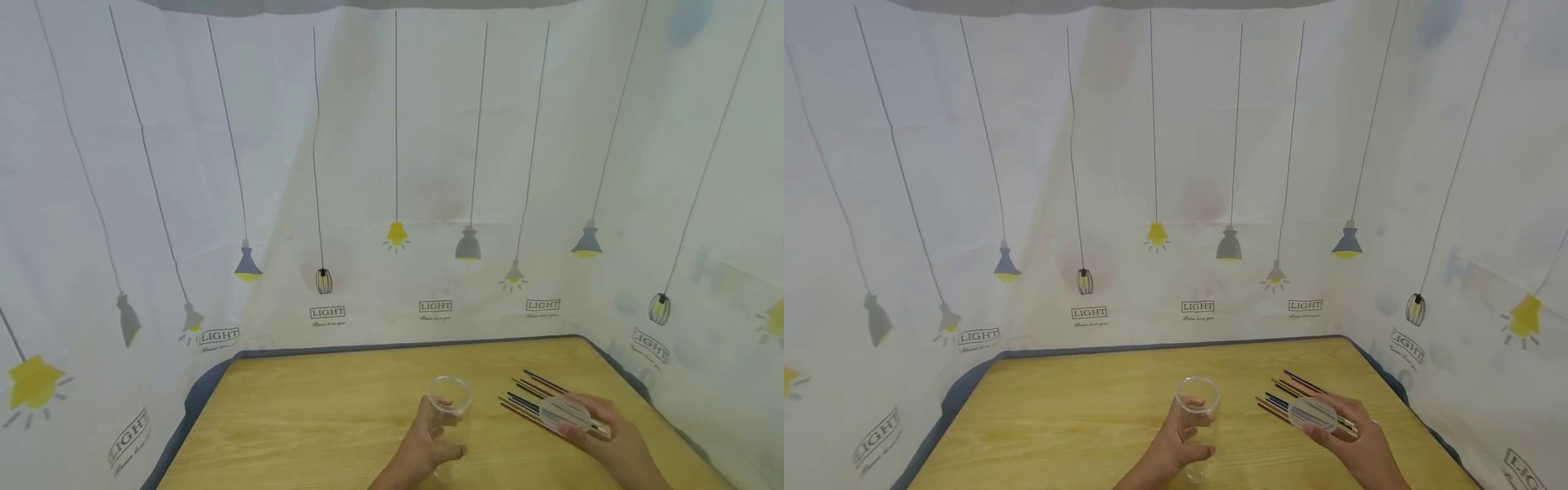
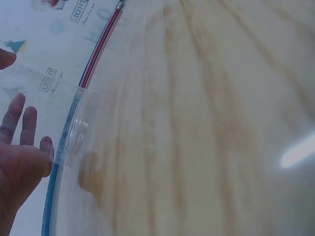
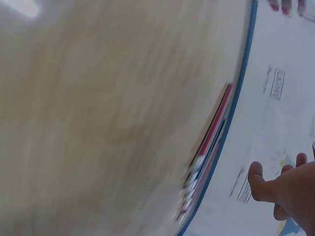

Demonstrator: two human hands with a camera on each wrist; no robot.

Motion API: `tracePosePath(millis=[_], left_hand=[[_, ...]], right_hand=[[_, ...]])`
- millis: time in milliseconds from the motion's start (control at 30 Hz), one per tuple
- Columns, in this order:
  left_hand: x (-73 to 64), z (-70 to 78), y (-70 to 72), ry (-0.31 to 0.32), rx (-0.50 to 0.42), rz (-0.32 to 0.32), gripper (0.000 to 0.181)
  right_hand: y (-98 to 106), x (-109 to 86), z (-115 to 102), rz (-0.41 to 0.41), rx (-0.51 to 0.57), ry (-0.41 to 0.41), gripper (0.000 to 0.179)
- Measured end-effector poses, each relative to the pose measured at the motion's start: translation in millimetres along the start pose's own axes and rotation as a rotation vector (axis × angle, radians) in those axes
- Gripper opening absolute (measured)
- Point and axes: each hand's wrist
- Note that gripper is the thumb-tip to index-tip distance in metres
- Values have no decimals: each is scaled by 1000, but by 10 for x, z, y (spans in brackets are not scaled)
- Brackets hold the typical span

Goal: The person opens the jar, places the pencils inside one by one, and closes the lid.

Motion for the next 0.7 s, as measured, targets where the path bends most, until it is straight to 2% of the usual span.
tracePosePath(millis=[200,333,433,567,633,700], left_hand=[[-3,6,1,-9,-23,14,76],[-21,22,-6,-5,-26,21,75],[-27,20,-8,-5,-12,27,75],[-24,13,-11,-1,-7,28,75],[-22,15,-11,-4,-8,25,75],[-24,27,-12,-2,-6,19,75]], right_hand=[[232,-49,357,-11,-25,-76,78],[354,-34,570,-50,-81,-124,82],[426,-10,722,-91,-170,-130,84],[480,7,928,-89,-324,-123,83],[502,19,1017,-94,-380,-153,85],[529,27,1101,-124,-379,-213,91]])
Point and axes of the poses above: each hand's wrist, its own x-axis towards the middle knuckle, its own y-axis out of the back of the hand, z = x × y
